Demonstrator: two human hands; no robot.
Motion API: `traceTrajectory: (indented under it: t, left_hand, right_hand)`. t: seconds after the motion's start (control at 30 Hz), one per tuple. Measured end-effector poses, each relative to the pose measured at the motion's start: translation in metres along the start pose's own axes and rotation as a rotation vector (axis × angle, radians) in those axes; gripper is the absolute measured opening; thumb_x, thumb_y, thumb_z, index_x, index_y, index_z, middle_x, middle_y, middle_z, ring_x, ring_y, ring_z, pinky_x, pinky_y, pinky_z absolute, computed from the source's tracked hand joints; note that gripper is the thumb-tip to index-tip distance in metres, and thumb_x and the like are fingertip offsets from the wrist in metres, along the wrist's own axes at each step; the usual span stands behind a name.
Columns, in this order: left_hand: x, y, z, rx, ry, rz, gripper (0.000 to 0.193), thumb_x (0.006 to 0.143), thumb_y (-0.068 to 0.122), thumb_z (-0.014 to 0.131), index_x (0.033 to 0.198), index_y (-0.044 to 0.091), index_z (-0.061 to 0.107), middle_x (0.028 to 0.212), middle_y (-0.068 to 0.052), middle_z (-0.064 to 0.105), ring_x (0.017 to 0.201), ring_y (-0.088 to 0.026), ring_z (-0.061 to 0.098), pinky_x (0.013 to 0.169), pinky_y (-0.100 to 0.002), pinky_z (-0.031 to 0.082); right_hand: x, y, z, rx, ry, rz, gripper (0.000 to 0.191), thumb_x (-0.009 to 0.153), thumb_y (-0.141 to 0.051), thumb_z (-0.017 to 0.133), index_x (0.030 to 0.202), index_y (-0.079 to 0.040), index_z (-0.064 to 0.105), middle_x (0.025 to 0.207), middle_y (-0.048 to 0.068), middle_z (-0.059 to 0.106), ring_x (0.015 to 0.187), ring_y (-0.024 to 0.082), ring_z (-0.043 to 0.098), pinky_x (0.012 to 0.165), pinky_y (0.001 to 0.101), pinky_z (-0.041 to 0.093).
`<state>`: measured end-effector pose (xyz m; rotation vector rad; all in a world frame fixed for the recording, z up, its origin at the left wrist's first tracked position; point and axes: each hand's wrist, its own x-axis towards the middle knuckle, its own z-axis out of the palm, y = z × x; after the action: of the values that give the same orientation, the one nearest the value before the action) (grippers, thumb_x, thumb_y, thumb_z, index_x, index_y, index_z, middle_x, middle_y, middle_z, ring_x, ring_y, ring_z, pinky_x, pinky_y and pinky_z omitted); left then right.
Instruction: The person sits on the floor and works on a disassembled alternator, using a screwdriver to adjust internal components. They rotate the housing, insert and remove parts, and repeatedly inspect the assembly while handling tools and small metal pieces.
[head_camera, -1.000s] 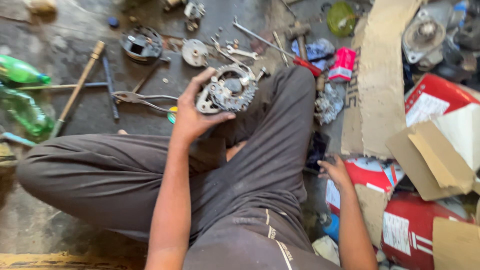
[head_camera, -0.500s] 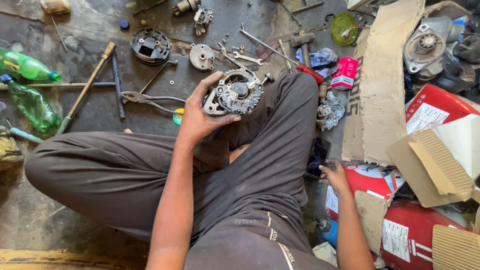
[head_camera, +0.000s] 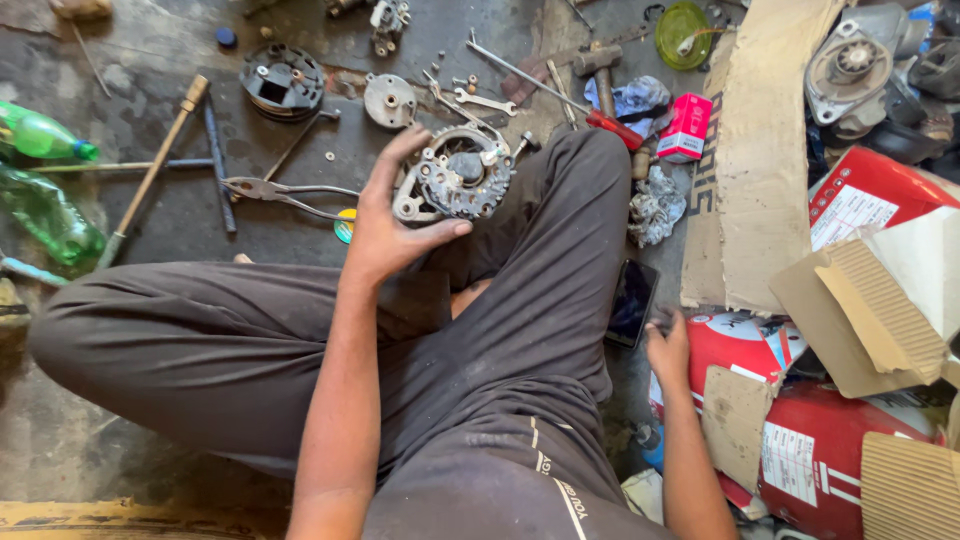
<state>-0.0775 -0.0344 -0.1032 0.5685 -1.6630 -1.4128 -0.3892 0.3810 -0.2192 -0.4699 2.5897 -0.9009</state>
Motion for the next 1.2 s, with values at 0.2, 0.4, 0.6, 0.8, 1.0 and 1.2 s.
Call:
traceTrajectory:
  t: [0.2, 0.4, 0.6, 0.8, 1.0, 1.2]
  left_hand:
    - [-0.008, 0.019, 0.008, -0.007, 0.081, 0.029, 0.05, 0.096, 0.032, 0.078, 0.138, 0.01, 0.064, 0.151, -0.009, 0.06, 0.148, -0.027, 0.053, 0.128, -0.042, 0.04]
    - [0.005, 0.047, 0.032, 0.797, -0.03, 0.185, 0.051, 0.092, 0.027, 0.078, 0.139, 0.012, 0.065, 0.14, -0.01, 0.062, 0.137, -0.04, 0.051, 0.119, -0.052, 0.034]
    - [0.013, 0.058, 0.028, 0.714, -0.059, 0.158, 0.048, 0.094, 0.021, 0.074, 0.141, 0.015, 0.063, 0.135, -0.01, 0.064, 0.132, -0.041, 0.052, 0.116, -0.053, 0.036]
    - [0.018, 0.053, 0.037, 0.694, 0.042, 0.177, 0.032, 0.098, 0.02, 0.076, 0.13, 0.018, 0.071, 0.116, -0.004, 0.069, 0.119, -0.034, 0.059, 0.109, -0.049, 0.043]
    - [0.018, 0.048, 0.041, 0.718, 0.105, 0.2, 0.026, 0.097, 0.02, 0.078, 0.123, 0.018, 0.075, 0.112, -0.002, 0.07, 0.116, -0.031, 0.062, 0.104, -0.047, 0.046]
    - [0.016, 0.044, 0.042, 0.763, 0.1, 0.214, 0.027, 0.098, 0.022, 0.078, 0.125, 0.019, 0.075, 0.115, -0.002, 0.069, 0.117, -0.032, 0.061, 0.1, -0.046, 0.047]
  right_hand:
    - [-0.011, -0.006, -0.004, -0.223, 0.064, -0.27, 0.04, 0.088, 0.004, 0.068, 0.127, -0.006, 0.066, 0.114, 0.015, 0.061, 0.104, 0.029, 0.063, 0.094, 0.0378, 0.051]
    - [-0.016, -0.034, -0.008, -0.154, 0.07, -0.423, 0.037, 0.086, 0.009, 0.062, 0.119, -0.007, 0.07, 0.126, 0.016, 0.054, 0.119, 0.031, 0.058, 0.091, 0.0356, 0.052]
    - [-0.012, -0.026, -0.002, -0.221, 0.087, -0.442, 0.042, 0.083, 0.011, 0.059, 0.119, -0.008, 0.072, 0.127, 0.017, 0.054, 0.123, 0.033, 0.056, 0.097, 0.0382, 0.05]
    - [-0.008, -0.012, 0.002, -0.358, 0.095, -0.54, 0.058, 0.08, 0.005, 0.064, 0.137, -0.007, 0.061, 0.132, 0.025, 0.05, 0.124, 0.041, 0.052, 0.106, 0.0468, 0.045]
    - [0.002, -0.009, 0.009, -0.228, -0.013, -0.251, 0.065, 0.087, 0.001, 0.056, 0.15, -0.013, 0.051, 0.135, 0.03, 0.045, 0.1, 0.039, 0.063, 0.095, 0.0412, 0.052]
    - [0.008, -0.006, 0.012, -0.27, 0.015, -0.369, 0.062, 0.086, 0.001, 0.06, 0.148, -0.008, 0.056, 0.134, 0.032, 0.045, 0.113, 0.045, 0.058, 0.097, 0.0419, 0.051]
